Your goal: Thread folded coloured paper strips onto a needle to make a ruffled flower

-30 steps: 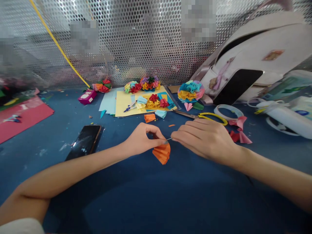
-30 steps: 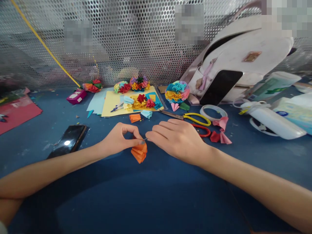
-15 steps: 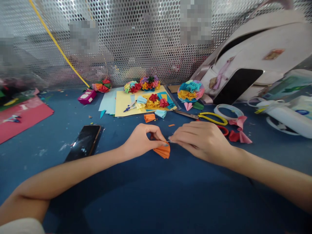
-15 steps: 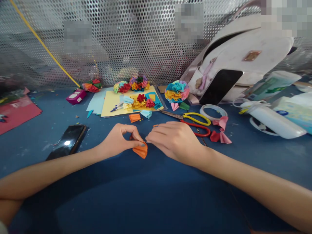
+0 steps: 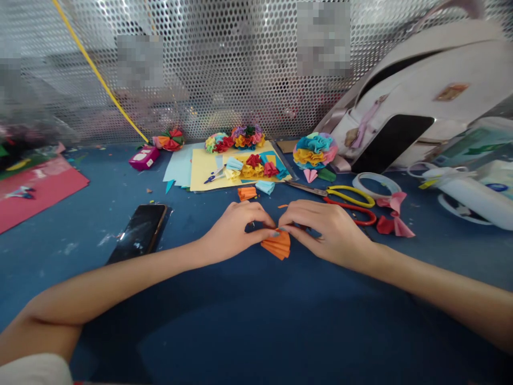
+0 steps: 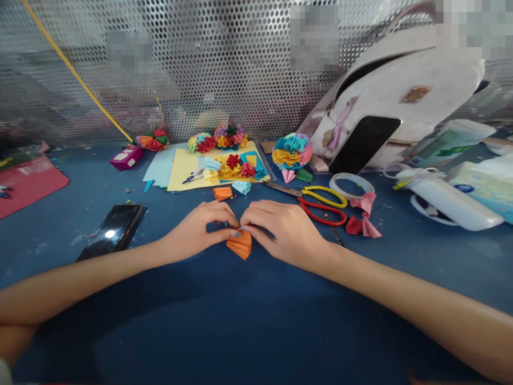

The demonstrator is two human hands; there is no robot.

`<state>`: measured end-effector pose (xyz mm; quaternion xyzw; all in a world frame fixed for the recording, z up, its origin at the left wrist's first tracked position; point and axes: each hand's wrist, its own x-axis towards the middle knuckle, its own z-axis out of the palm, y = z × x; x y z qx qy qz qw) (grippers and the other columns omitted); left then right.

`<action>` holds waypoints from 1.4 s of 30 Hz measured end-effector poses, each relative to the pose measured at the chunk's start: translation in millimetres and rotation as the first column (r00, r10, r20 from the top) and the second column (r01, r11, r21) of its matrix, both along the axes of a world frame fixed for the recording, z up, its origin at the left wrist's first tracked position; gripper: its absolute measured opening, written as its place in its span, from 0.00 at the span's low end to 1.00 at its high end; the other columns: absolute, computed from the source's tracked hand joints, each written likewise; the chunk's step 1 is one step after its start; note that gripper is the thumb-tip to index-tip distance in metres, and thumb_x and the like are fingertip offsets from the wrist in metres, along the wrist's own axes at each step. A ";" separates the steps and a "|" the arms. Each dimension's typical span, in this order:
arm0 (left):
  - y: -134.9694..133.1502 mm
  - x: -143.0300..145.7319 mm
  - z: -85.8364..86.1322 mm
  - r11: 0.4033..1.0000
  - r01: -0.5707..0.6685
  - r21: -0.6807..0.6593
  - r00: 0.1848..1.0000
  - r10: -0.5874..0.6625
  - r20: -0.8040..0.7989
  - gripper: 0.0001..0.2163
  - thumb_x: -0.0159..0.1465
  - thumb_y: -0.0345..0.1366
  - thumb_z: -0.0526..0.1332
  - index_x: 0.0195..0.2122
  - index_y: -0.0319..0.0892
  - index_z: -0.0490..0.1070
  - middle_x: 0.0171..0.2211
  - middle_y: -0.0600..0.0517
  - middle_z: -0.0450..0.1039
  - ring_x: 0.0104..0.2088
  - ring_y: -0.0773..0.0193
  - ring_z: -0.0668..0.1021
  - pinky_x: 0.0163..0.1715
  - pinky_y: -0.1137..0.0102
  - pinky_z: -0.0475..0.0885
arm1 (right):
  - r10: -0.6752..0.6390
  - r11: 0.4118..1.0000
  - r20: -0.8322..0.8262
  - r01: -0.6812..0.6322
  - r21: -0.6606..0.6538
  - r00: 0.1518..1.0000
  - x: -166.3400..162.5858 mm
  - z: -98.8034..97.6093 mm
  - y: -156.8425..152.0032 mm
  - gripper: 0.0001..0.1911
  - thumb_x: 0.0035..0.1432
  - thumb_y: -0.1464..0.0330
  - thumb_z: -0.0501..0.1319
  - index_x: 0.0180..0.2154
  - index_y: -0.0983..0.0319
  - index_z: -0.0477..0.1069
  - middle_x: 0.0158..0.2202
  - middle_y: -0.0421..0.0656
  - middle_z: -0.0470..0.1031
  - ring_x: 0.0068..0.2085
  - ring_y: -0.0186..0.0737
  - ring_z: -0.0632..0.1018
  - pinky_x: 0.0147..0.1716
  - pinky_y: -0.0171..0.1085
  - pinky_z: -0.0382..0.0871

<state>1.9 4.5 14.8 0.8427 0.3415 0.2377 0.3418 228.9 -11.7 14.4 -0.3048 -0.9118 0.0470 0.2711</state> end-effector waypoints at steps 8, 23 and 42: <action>5.8 -1.3 -1.5 0.977 0.021 -0.212 0.995 0.000 0.099 0.05 0.61 0.30 0.66 0.31 0.41 0.84 0.27 0.54 0.70 0.28 0.69 0.72 0.30 0.72 0.65 | 0.030 0.994 0.045 -0.035 0.108 0.999 -1.3 1.9 -0.9 0.11 0.71 0.70 0.56 0.37 0.61 0.74 0.34 0.43 0.78 0.35 0.38 0.78 0.35 0.35 0.68; 1.8 0.5 0.2 0.961 0.019 -0.274 0.992 0.017 0.126 0.03 0.58 0.30 0.72 0.28 0.38 0.81 0.27 0.55 0.71 0.29 0.70 0.73 0.31 0.72 0.66 | -0.004 0.995 0.025 0.006 -0.095 1.000 -4.8 3.0 -9.0 0.07 0.69 0.70 0.58 0.36 0.60 0.73 0.34 0.41 0.76 0.35 0.37 0.77 0.32 0.34 0.66; 0.7 0.2 -3.9 0.997 -0.058 0.042 0.998 0.057 0.014 0.05 0.60 0.25 0.70 0.31 0.42 0.83 0.30 0.55 0.78 0.32 0.66 0.78 0.40 0.67 0.66 | -0.072 0.997 0.051 0.070 0.040 0.996 -3.2 -2.1 -5.4 0.08 0.70 0.69 0.57 0.37 0.60 0.72 0.36 0.42 0.77 0.38 0.40 0.79 0.32 0.36 0.67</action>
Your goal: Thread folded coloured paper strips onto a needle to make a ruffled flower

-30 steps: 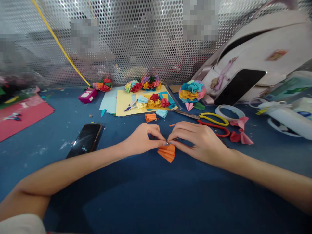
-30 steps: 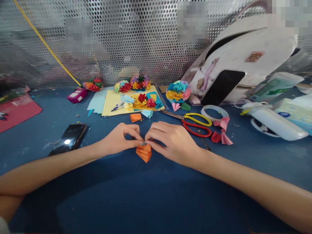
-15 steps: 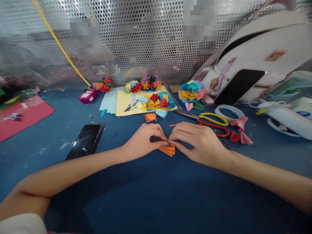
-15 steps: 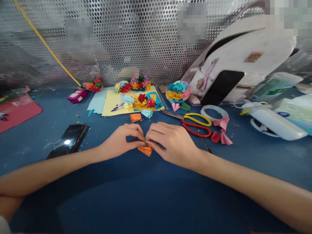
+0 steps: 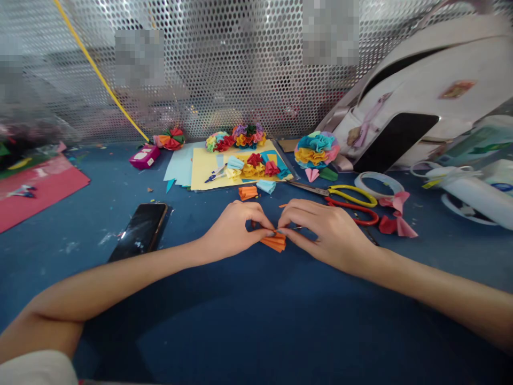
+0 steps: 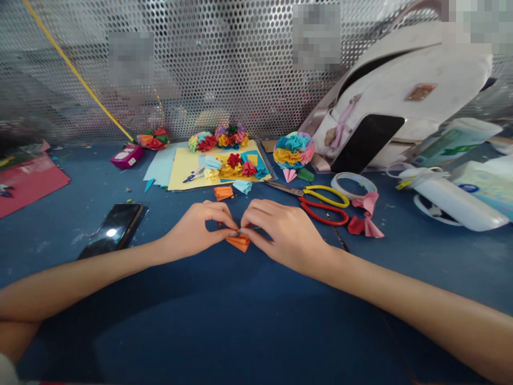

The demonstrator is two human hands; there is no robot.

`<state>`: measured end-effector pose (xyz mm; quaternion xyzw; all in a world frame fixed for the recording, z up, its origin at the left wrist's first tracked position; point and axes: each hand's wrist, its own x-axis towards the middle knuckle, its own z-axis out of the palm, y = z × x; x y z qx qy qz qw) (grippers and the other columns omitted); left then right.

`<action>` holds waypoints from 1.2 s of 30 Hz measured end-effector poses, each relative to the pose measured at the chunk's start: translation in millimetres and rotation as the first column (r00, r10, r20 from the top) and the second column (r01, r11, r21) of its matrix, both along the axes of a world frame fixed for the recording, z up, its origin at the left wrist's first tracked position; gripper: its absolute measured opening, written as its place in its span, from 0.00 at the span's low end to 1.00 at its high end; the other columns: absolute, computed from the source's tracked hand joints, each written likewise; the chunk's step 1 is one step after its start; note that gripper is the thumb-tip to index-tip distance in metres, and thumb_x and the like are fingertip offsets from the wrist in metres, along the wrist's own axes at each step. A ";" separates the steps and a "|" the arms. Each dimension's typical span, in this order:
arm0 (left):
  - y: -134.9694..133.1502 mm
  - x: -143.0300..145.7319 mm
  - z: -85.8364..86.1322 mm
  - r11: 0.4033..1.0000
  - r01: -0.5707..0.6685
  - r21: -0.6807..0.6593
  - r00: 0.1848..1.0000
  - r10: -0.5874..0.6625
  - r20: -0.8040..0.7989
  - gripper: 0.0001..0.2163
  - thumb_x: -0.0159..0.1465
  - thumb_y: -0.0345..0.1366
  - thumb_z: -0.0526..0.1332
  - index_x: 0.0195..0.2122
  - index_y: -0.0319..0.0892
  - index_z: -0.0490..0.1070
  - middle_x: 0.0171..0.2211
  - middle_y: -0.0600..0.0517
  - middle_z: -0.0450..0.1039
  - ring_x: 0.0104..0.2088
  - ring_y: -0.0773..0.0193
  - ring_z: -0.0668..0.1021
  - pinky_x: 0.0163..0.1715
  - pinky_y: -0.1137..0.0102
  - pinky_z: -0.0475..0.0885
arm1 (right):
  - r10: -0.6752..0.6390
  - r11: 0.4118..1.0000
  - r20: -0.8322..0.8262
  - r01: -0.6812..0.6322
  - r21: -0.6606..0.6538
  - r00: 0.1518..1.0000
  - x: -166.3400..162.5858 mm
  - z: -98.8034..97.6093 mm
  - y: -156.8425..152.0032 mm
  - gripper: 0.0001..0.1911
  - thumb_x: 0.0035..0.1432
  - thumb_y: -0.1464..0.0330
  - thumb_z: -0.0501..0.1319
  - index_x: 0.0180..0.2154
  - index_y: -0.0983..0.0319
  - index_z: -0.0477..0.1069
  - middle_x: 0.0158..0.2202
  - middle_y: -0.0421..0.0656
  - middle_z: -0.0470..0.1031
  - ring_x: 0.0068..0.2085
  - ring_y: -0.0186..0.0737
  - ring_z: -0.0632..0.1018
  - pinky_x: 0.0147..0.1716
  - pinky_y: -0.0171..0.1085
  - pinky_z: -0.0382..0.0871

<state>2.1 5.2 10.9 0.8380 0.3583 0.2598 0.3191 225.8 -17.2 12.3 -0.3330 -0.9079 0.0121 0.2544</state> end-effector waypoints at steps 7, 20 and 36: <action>5.4 -1.0 -1.3 0.996 0.078 0.032 0.995 -0.080 0.066 0.04 0.60 0.25 0.71 0.32 0.41 0.82 0.32 0.54 0.78 0.35 0.66 0.78 0.41 0.69 0.68 | 0.056 0.968 0.072 -0.072 0.242 0.996 0.3 1.4 -1.6 0.10 0.72 0.71 0.55 0.36 0.62 0.72 0.34 0.44 0.76 0.35 0.39 0.77 0.31 0.38 0.67; 4.5 -2.6 5.5 0.994 0.078 0.081 0.996 -0.081 0.031 0.03 0.60 0.26 0.71 0.32 0.41 0.82 0.30 0.54 0.79 0.33 0.67 0.78 0.40 0.68 0.67 | 0.038 0.983 0.050 -0.046 0.180 0.998 -0.4 4.9 -2.3 0.07 0.69 0.70 0.57 0.37 0.61 0.71 0.35 0.43 0.77 0.36 0.39 0.77 0.32 0.38 0.66; 9.2 -2.8 3.5 0.976 0.176 -0.125 0.982 -0.165 0.097 0.04 0.61 0.26 0.68 0.33 0.42 0.81 0.34 0.52 0.82 0.36 0.65 0.80 0.42 0.69 0.73 | 0.138 0.798 0.253 -0.259 0.544 0.957 2.2 10.5 -1.3 0.10 0.68 0.74 0.59 0.33 0.61 0.74 0.31 0.39 0.79 0.31 0.36 0.72 0.31 0.40 0.64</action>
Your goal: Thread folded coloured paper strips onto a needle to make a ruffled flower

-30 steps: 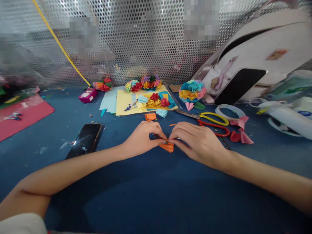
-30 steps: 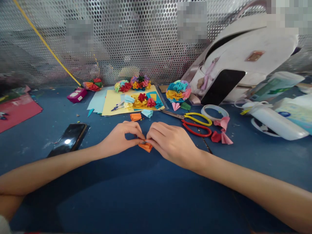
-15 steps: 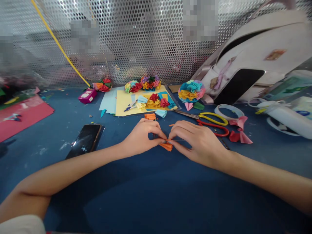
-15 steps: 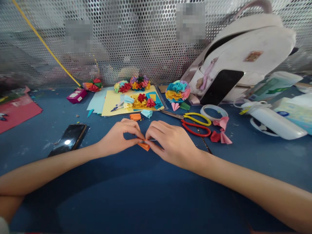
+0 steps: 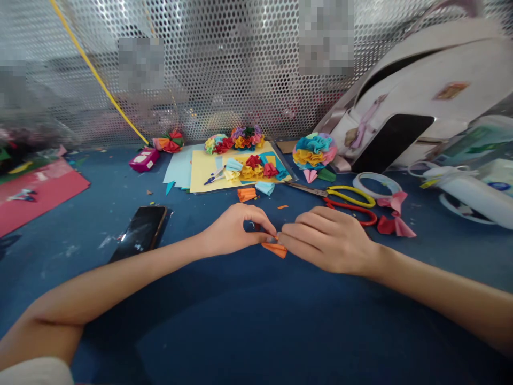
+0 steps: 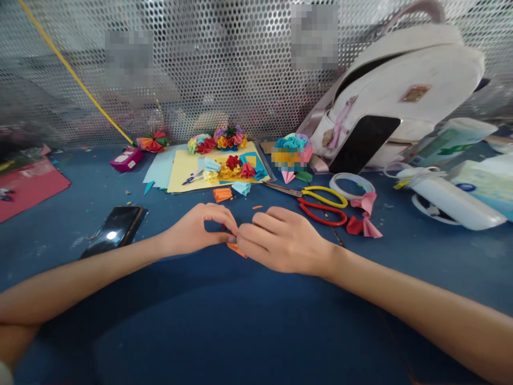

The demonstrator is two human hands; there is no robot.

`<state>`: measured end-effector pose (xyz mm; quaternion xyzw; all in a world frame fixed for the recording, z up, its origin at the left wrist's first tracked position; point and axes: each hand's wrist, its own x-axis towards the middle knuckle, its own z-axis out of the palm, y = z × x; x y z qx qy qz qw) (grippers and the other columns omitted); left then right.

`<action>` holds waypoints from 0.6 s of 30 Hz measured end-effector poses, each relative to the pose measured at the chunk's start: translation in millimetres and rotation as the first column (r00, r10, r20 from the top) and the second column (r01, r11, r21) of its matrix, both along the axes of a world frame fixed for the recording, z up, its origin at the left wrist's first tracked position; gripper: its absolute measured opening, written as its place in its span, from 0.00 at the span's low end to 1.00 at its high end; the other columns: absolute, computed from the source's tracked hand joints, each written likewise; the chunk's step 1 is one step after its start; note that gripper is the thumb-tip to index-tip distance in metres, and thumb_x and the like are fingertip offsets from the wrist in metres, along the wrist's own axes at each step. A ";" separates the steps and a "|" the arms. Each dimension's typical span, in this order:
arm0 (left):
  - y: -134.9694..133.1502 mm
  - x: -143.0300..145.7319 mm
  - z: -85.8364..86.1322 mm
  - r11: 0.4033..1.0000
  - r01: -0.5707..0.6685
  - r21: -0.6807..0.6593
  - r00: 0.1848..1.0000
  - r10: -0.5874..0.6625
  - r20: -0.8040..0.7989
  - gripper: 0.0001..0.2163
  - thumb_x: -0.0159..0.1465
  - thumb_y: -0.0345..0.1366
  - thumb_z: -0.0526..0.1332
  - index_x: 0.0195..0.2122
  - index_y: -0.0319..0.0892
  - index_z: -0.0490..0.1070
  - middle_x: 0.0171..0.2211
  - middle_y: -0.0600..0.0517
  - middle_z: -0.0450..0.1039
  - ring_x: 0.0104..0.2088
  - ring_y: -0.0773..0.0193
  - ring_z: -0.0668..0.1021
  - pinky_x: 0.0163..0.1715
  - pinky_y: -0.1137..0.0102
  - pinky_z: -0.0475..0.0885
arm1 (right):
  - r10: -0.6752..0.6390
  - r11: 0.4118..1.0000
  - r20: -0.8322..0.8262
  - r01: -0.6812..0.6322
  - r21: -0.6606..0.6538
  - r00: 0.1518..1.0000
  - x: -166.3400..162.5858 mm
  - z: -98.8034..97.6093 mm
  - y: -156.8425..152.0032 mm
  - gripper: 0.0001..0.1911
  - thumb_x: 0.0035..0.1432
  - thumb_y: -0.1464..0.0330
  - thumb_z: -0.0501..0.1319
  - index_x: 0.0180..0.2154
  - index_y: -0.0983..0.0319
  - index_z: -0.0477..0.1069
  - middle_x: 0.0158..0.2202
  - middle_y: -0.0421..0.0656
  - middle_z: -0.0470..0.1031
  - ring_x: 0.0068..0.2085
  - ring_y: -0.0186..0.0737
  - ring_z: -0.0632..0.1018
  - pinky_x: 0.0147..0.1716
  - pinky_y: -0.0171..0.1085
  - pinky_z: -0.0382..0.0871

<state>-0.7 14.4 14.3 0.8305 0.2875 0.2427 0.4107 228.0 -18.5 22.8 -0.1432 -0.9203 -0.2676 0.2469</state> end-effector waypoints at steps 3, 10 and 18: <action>-3.0 0.6 1.1 0.994 -0.045 0.100 0.998 0.050 -0.042 0.05 0.61 0.25 0.68 0.32 0.42 0.80 0.33 0.53 0.82 0.36 0.64 0.80 0.45 0.66 0.70 | -0.101 0.979 -0.029 0.095 -0.181 0.994 -1.6 -1.7 -1.0 0.11 0.71 0.71 0.56 0.34 0.61 0.73 0.32 0.42 0.77 0.33 0.38 0.74 0.32 0.39 0.65; -10.2 0.8 -1.1 0.894 -0.013 0.449 0.972 0.116 -0.203 0.03 0.66 0.32 0.67 0.35 0.45 0.80 0.35 0.54 0.81 0.39 0.62 0.78 0.50 0.62 0.59 | -0.311 0.712 -0.120 0.147 -0.687 0.943 -5.4 -13.3 -6.1 0.05 0.62 0.72 0.62 0.33 0.58 0.68 0.31 0.38 0.73 0.30 0.34 0.74 0.26 0.33 0.61; -4.2 -0.1 1.1 0.957 -0.028 0.288 0.978 0.085 -0.189 0.01 0.64 0.32 0.69 0.35 0.44 0.80 0.37 0.56 0.82 0.42 0.63 0.80 0.50 0.64 0.60 | -0.268 0.763 -0.160 0.108 -0.637 0.950 -5.7 -15.7 -4.6 0.07 0.65 0.73 0.58 0.32 0.59 0.66 0.31 0.40 0.71 0.31 0.36 0.74 0.27 0.34 0.61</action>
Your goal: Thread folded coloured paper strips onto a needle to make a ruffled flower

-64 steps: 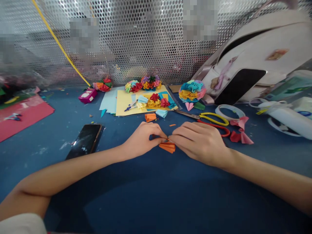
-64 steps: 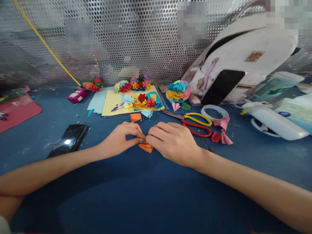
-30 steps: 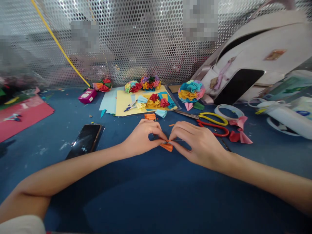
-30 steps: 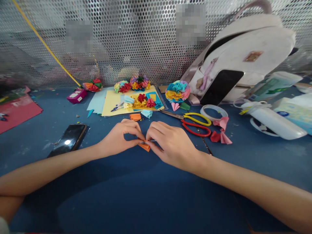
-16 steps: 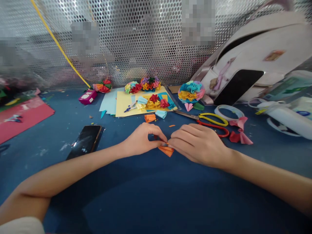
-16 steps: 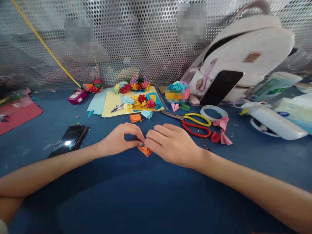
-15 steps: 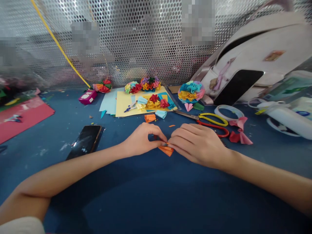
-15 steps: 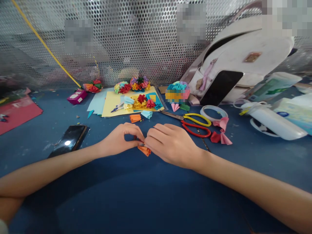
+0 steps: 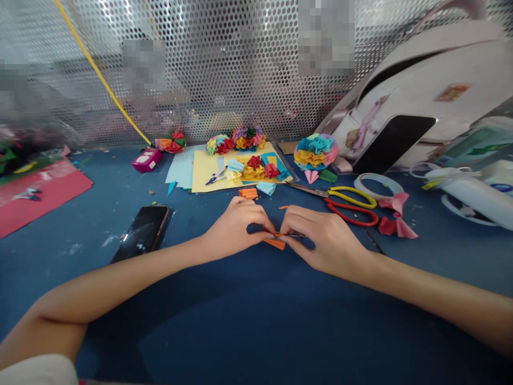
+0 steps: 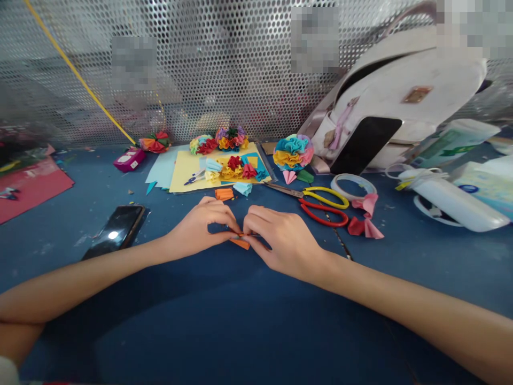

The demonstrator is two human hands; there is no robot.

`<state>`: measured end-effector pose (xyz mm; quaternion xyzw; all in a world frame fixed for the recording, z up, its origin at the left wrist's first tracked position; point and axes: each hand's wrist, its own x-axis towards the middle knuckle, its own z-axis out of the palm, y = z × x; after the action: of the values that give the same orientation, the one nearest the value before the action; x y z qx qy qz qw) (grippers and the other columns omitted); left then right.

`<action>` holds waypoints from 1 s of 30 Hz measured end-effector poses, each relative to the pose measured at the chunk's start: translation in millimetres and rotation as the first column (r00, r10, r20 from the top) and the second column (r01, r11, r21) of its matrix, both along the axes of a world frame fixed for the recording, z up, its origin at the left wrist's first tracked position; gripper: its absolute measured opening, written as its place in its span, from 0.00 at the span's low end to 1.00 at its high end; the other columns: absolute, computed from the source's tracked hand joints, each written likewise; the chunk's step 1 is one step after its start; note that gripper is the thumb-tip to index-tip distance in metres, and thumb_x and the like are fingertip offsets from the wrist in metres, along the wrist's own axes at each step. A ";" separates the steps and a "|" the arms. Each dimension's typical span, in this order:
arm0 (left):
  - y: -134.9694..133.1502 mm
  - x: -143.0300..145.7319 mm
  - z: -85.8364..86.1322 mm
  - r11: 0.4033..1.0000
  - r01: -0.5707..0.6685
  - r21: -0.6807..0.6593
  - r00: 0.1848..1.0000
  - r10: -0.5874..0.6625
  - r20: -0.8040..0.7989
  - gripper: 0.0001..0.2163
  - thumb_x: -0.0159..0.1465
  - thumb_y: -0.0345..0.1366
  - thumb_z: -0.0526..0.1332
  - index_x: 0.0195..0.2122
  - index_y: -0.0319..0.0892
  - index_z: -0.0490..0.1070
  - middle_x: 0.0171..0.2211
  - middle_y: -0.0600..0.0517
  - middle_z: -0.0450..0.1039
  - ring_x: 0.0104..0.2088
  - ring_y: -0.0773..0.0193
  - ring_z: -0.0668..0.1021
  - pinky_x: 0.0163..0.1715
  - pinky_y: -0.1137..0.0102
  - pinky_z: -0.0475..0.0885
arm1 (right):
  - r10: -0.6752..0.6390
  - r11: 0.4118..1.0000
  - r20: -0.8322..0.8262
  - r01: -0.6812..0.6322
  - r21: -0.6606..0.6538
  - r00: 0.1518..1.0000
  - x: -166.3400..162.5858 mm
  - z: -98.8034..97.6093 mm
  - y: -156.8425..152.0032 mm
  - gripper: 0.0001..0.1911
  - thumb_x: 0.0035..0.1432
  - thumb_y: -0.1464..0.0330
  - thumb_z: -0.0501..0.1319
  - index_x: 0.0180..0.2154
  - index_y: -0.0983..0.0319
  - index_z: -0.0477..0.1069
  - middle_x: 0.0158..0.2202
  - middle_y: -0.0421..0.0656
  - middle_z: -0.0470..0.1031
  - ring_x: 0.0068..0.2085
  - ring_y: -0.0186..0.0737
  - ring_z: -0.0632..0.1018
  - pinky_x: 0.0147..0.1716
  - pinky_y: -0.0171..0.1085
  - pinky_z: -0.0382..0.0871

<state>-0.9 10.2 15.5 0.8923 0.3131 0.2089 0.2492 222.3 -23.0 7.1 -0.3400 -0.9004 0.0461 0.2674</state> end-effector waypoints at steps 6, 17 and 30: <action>2.1 -1.5 -1.0 0.999 -0.003 -0.050 0.999 0.006 0.045 0.02 0.64 0.29 0.67 0.34 0.42 0.78 0.34 0.55 0.81 0.38 0.64 0.79 0.47 0.65 0.62 | 0.020 0.974 0.042 -0.029 0.225 0.999 3.6 -2.6 3.9 0.10 0.69 0.71 0.55 0.33 0.61 0.69 0.31 0.42 0.74 0.31 0.38 0.75 0.29 0.36 0.64; 0.9 -2.8 -1.4 0.999 0.035 -0.022 0.997 -0.034 0.073 0.03 0.64 0.28 0.64 0.33 0.41 0.76 0.32 0.54 0.78 0.34 0.65 0.77 0.47 0.65 0.67 | 0.092 0.973 -0.046 -0.080 0.215 0.995 6.3 4.0 4.5 0.10 0.69 0.71 0.59 0.33 0.59 0.73 0.30 0.40 0.77 0.30 0.35 0.77 0.31 0.35 0.67; 2.9 -2.7 -12.9 0.993 0.041 -0.111 0.980 -0.019 0.197 0.05 0.59 0.24 0.60 0.34 0.40 0.71 0.32 0.54 0.73 0.30 0.70 0.76 0.34 0.75 0.72 | -0.014 0.997 -0.239 -0.006 -0.082 0.971 24.8 15.7 18.7 0.06 0.67 0.68 0.63 0.35 0.56 0.77 0.33 0.40 0.81 0.33 0.38 0.80 0.33 0.37 0.72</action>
<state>-3.5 13.1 2.5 0.8563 0.2851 0.2735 0.3327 247.2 -4.3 22.9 -0.3445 -0.8582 0.1233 0.3600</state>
